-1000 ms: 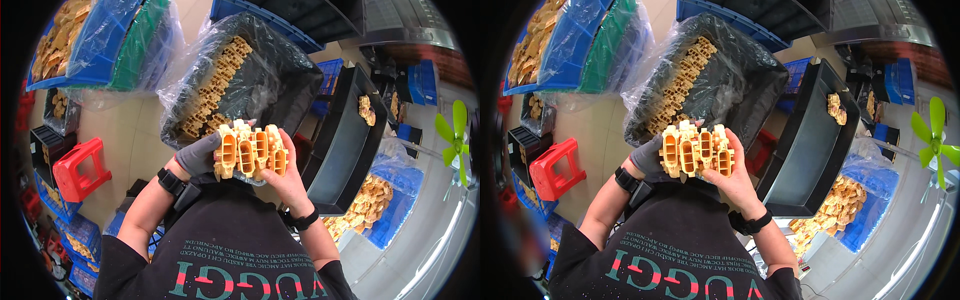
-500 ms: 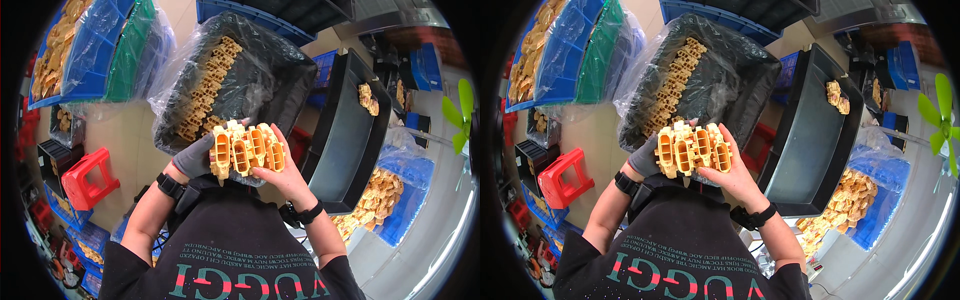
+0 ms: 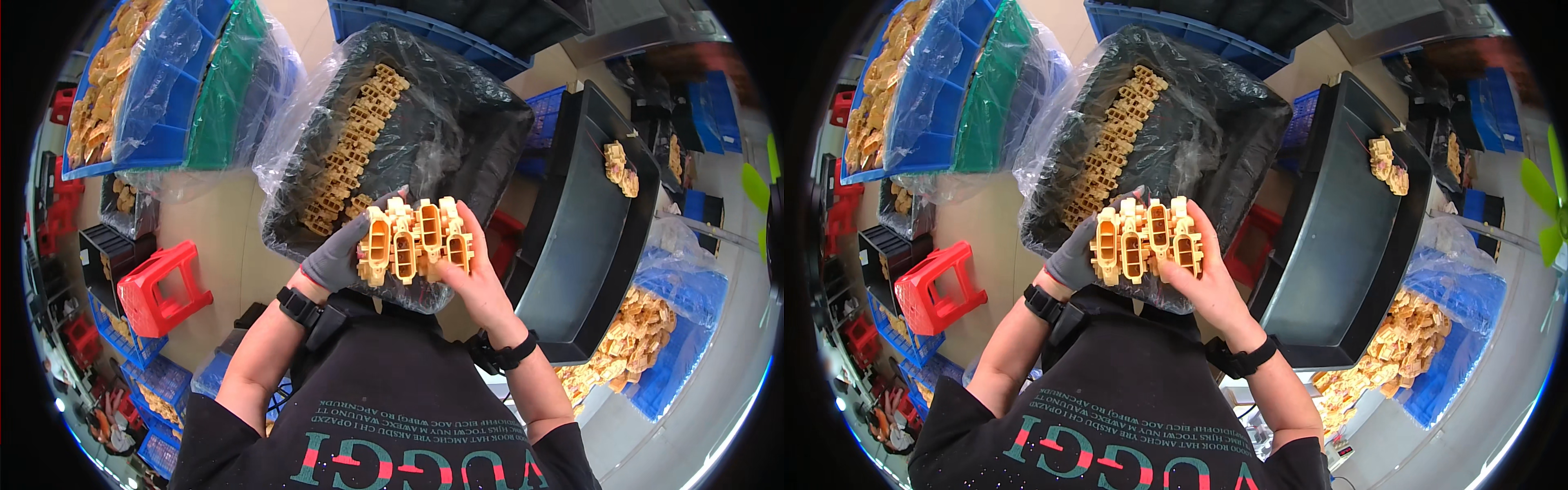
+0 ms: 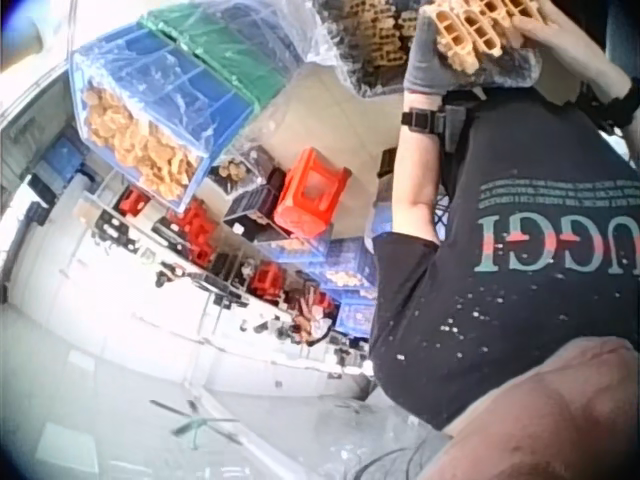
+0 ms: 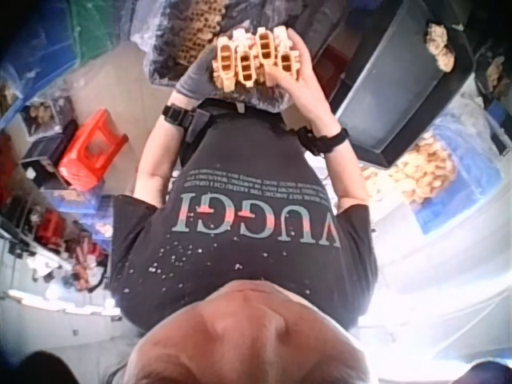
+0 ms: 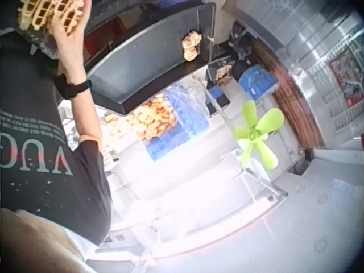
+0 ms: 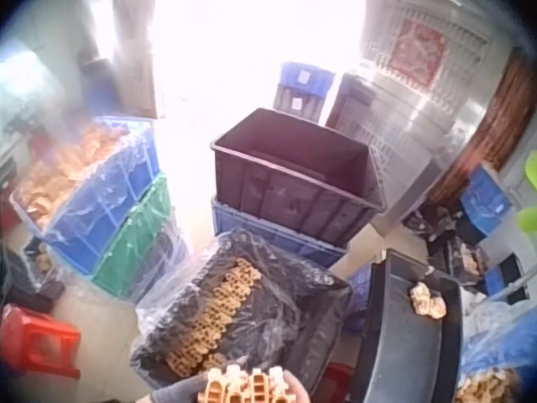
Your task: Transfer waffles from a tray and stack them neatly into a plastic-lined container.
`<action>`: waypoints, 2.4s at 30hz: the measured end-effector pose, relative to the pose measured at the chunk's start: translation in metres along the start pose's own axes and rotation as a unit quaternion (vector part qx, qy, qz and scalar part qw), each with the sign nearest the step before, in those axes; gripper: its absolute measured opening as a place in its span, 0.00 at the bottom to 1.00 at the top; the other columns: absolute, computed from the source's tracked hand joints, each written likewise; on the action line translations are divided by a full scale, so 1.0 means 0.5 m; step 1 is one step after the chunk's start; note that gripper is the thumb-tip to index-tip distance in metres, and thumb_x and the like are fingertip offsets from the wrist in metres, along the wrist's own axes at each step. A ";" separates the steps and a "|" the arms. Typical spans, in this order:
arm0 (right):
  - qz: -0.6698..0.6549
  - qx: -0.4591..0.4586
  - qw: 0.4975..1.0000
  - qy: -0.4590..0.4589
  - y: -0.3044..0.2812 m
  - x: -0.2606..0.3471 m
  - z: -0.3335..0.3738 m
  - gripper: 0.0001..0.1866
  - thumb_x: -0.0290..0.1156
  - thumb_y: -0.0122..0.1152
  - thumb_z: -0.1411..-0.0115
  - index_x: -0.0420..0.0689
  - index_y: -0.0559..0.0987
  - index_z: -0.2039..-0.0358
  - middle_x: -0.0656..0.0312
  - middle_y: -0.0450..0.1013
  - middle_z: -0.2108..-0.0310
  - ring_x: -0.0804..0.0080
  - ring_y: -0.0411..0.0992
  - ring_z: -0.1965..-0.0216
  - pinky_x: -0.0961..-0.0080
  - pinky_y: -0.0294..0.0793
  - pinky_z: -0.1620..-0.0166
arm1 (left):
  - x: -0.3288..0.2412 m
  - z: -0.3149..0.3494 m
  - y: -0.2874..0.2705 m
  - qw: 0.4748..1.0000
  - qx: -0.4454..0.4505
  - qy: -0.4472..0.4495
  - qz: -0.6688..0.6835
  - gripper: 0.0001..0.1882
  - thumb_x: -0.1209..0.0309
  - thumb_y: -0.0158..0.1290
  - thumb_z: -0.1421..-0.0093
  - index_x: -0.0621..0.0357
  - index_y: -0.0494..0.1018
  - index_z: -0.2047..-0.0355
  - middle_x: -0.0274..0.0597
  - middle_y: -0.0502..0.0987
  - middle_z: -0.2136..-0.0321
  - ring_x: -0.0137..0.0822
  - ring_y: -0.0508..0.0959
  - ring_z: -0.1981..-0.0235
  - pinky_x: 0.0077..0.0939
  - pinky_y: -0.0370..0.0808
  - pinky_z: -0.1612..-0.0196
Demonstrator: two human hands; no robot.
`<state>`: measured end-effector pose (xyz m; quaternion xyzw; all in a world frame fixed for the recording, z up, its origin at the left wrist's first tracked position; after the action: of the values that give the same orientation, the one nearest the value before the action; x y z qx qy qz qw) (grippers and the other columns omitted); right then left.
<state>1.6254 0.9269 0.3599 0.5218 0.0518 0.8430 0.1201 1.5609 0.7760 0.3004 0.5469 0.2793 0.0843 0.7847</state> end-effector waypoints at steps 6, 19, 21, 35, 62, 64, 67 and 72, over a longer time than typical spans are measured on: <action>-0.066 -0.008 0.981 0.185 -0.029 -0.064 -0.079 0.34 0.51 0.47 0.34 0.60 0.49 0.32 0.66 0.60 0.39 0.72 0.61 0.41 0.65 0.65 0.45 | 0.036 -0.012 -0.075 0.985 -0.116 0.007 0.129 0.32 0.56 0.52 0.37 0.54 0.58 0.37 0.40 0.67 0.43 0.34 0.70 0.44 0.33 0.68 0.41; -0.007 0.053 0.919 0.391 -0.124 -0.277 -0.304 0.39 0.48 0.61 0.43 0.56 0.54 0.36 0.65 0.63 0.45 0.71 0.65 0.47 0.64 0.65 0.49 | 0.147 -0.052 -0.290 0.915 -0.358 0.036 0.184 0.19 0.60 0.43 0.32 0.59 0.67 0.47 0.38 0.74 0.53 0.28 0.76 0.53 0.23 0.73 0.50; -0.011 0.063 0.911 0.407 -0.131 -0.297 -0.325 0.41 0.49 0.62 0.44 0.59 0.53 0.35 0.67 0.63 0.44 0.71 0.63 0.46 0.62 0.63 0.49 | 0.159 -0.064 -0.310 0.913 -0.347 0.021 0.213 0.21 0.59 0.45 0.33 0.59 0.66 0.46 0.38 0.74 0.52 0.30 0.76 0.54 0.23 0.73 0.50; -0.056 0.080 0.907 0.409 -0.160 -0.338 -0.395 0.43 0.48 0.68 0.49 0.62 0.57 0.36 0.69 0.64 0.46 0.72 0.62 0.46 0.59 0.57 0.46 | 0.127 -0.122 -0.348 0.936 -0.349 0.006 0.040 0.29 0.68 0.55 0.42 0.63 0.60 0.43 0.43 0.72 0.52 0.35 0.75 0.52 0.31 0.74 0.51; 0.055 0.029 0.932 0.358 -0.195 -0.380 -0.500 0.39 0.61 0.57 0.44 0.63 0.60 0.36 0.70 0.64 0.43 0.69 0.64 0.47 0.59 0.59 0.46 | 0.158 -0.220 -0.385 0.903 -0.379 0.072 0.191 0.20 0.69 0.50 0.36 0.57 0.65 0.45 0.41 0.74 0.50 0.36 0.75 0.50 0.30 0.72 0.46; 0.052 0.016 0.936 0.347 -0.197 -0.384 -0.511 0.40 0.61 0.59 0.46 0.61 0.60 0.36 0.68 0.64 0.43 0.69 0.64 0.47 0.59 0.60 0.46 | 0.160 -0.227 -0.395 0.903 -0.364 0.063 0.219 0.20 0.67 0.51 0.36 0.56 0.67 0.45 0.39 0.76 0.54 0.34 0.76 0.53 0.29 0.72 0.48; 0.085 0.034 0.937 0.336 -0.191 -0.387 -0.530 0.40 0.61 0.59 0.46 0.62 0.61 0.36 0.68 0.63 0.42 0.71 0.63 0.45 0.59 0.60 0.46 | 0.135 -0.182 -0.407 0.877 -0.397 -0.007 -0.270 0.23 0.64 0.51 0.35 0.55 0.62 0.42 0.37 0.72 0.50 0.29 0.72 0.50 0.26 0.68 0.47; 0.108 0.048 0.936 0.332 -0.188 -0.389 -0.543 0.42 0.62 0.60 0.47 0.61 0.60 0.35 0.67 0.64 0.42 0.69 0.62 0.42 0.58 0.59 0.44 | 0.159 -0.213 -0.422 0.907 -0.403 0.047 0.114 0.24 0.64 0.45 0.32 0.56 0.56 0.39 0.35 0.69 0.49 0.25 0.68 0.51 0.22 0.65 0.47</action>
<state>1.4801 0.9779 0.0488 0.2201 0.0725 0.9726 -0.0210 1.5339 0.8154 0.0554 0.2077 0.1943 0.3040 0.9092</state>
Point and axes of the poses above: each hand's wrist, its own z-axis away from the middle knuckle, its own y-axis out of the palm, x = y × z, the point moved 5 cm from there along -z, towards the middle knuckle
